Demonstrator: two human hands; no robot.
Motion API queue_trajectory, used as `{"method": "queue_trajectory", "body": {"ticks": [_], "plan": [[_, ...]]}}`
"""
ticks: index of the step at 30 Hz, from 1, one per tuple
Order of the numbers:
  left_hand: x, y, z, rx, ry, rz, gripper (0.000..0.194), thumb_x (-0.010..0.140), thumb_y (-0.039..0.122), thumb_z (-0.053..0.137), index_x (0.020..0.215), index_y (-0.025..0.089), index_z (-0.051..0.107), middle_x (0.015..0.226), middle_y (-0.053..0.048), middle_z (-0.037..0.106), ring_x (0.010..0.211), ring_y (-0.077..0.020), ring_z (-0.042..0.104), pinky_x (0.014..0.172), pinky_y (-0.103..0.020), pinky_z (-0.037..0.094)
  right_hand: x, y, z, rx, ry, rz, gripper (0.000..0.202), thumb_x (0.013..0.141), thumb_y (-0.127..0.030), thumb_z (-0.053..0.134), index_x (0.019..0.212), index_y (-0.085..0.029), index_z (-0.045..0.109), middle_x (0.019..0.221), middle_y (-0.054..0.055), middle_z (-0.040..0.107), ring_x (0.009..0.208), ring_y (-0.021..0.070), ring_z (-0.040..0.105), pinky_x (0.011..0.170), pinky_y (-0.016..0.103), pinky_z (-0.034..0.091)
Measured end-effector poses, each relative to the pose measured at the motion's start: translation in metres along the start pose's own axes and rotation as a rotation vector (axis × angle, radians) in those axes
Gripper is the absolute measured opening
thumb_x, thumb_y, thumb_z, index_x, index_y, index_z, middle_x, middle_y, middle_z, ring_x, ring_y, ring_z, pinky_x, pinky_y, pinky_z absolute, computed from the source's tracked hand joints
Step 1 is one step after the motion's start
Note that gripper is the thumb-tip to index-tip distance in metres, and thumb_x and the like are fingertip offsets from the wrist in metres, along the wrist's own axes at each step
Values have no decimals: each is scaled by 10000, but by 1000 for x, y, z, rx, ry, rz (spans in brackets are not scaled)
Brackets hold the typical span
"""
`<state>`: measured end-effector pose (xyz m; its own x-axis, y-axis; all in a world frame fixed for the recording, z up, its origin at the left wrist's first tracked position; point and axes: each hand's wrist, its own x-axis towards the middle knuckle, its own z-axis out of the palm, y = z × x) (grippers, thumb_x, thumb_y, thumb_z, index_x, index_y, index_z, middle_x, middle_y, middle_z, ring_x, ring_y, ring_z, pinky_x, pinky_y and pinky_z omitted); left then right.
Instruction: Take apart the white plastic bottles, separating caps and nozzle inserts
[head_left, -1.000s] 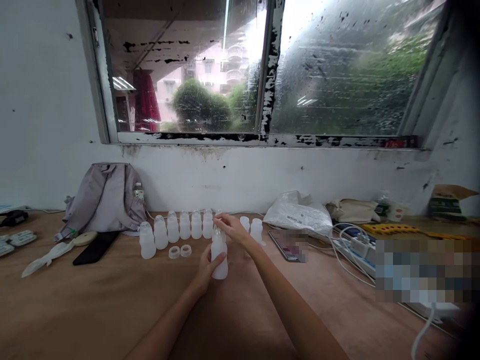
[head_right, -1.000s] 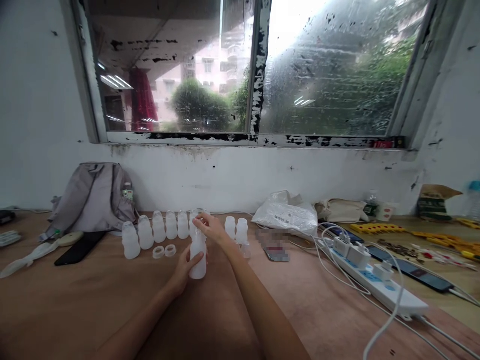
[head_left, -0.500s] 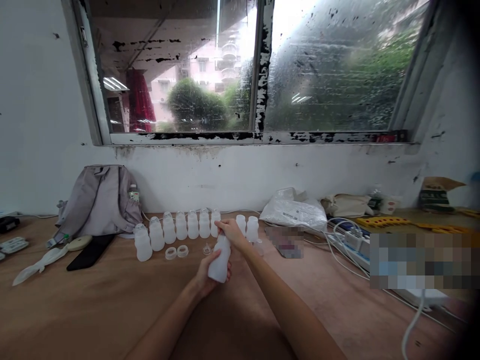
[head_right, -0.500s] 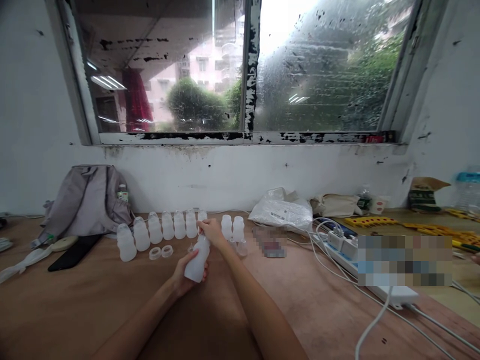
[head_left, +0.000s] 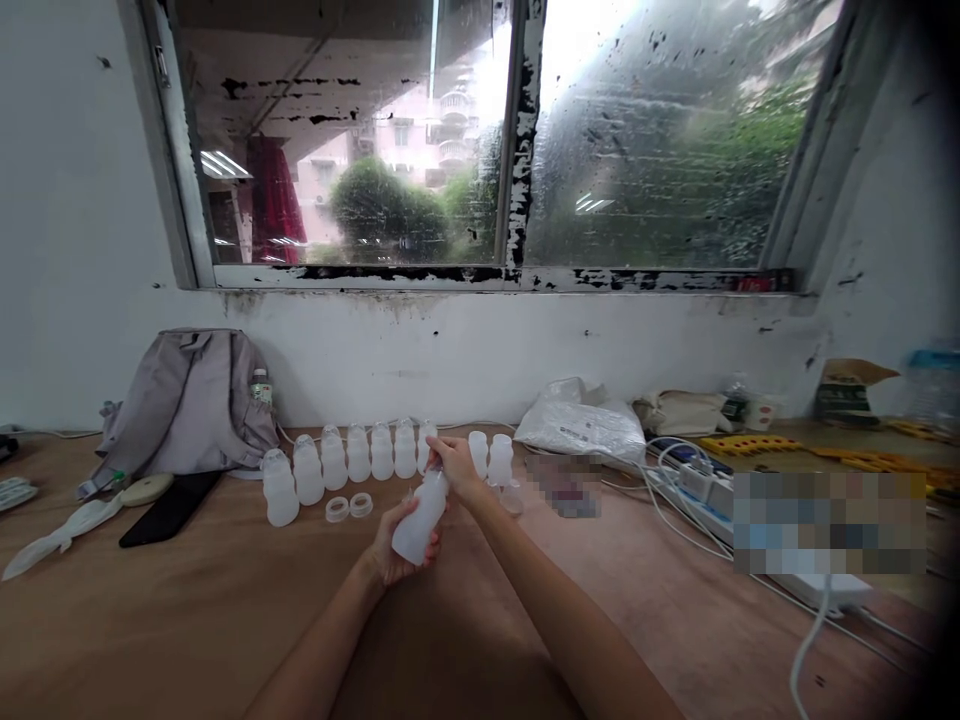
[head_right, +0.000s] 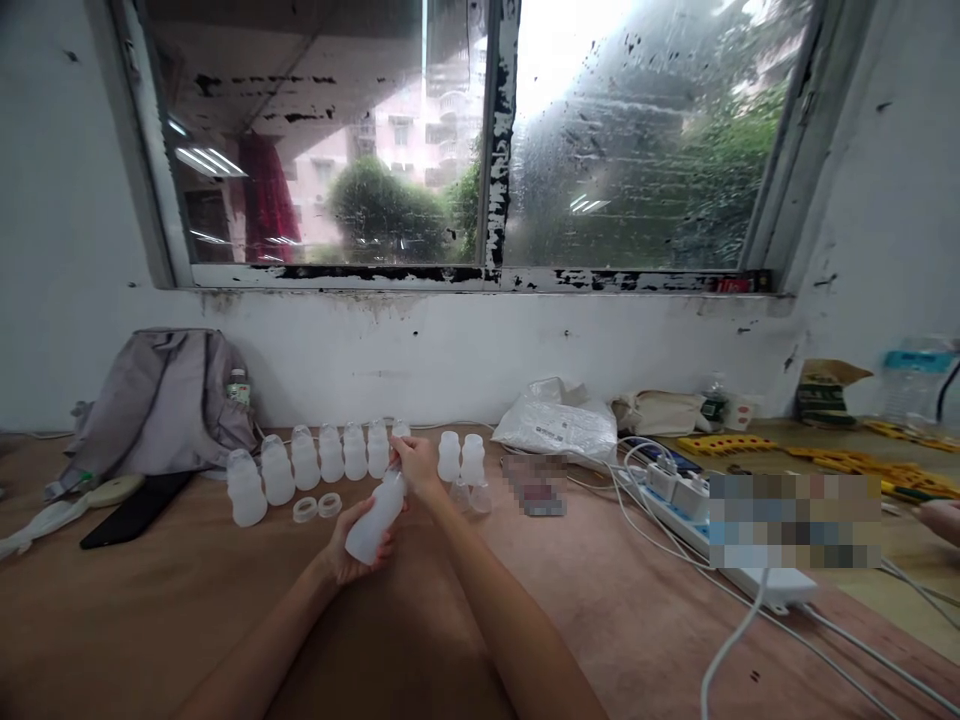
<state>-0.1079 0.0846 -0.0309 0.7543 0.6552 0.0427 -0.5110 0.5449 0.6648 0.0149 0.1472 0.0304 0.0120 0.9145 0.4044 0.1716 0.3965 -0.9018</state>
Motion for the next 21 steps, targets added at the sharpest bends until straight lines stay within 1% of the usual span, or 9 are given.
{"method": "queue_trajectory", "body": {"ticks": [4, 7, 12, 15, 18, 20, 21], "plan": [[-3, 3, -7, 63, 4, -11, 458, 728, 458, 473, 1005, 97, 519, 564, -34, 551, 429, -127, 506, 372, -192, 308, -3, -1, 3, 45, 3, 0, 377, 692, -441, 436, 426, -173, 442, 408, -7, 495, 391, 98, 452, 427, 215, 347], [-4, 6, -8, 103, 28, -13, 456, 744, 447, 454, 1024, 93, 515, 577, -42, 560, 440, -133, 516, 383, -204, 324, -5, -3, 3, 51, 25, 11, 380, 703, -431, 421, 422, -175, 443, 409, 7, 504, 395, 105, 462, 425, 218, 356], [0, 2, -5, 163, 132, 24, 492, 752, 423, 463, 1098, 74, 486, 605, -55, 584, 458, -144, 534, 413, -231, 366, -6, -2, 1, -3, 78, 29, 377, 714, -403, 411, 420, -172, 454, 409, 26, 528, 390, 107, 454, 423, 219, 351], [2, -2, -2, 184, 173, 62, 486, 756, 412, 471, 1097, 67, 493, 611, -57, 587, 467, -144, 540, 424, -236, 381, -4, -1, -1, -60, 110, 28, 369, 714, -389, 408, 418, -172, 452, 404, 17, 523, 396, 108, 455, 437, 218, 350], [1, -3, -2, 217, 175, 54, 471, 758, 399, 478, 1094, 69, 499, 619, -59, 588, 480, -146, 545, 431, -234, 388, -1, 0, -7, -131, 160, 16, 377, 727, -382, 399, 419, -172, 452, 410, 8, 512, 420, 113, 465, 461, 221, 345], [-1, -4, -4, 246, 160, -1, 470, 753, 386, 486, 1094, 62, 498, 627, -66, 590, 486, -151, 550, 432, -237, 393, 1, 1, -16, -177, 217, 1, 384, 749, -384, 388, 438, -170, 461, 441, 11, 517, 458, 121, 476, 492, 227, 338], [-2, -5, -4, 247, 153, -23, 472, 751, 384, 488, 1095, 60, 495, 632, -69, 590, 489, -152, 552, 431, -237, 395, 1, 2, -22, -241, 249, -18, 390, 764, -386, 380, 456, -167, 475, 469, 19, 530, 486, 127, 484, 512, 231, 333]]}}
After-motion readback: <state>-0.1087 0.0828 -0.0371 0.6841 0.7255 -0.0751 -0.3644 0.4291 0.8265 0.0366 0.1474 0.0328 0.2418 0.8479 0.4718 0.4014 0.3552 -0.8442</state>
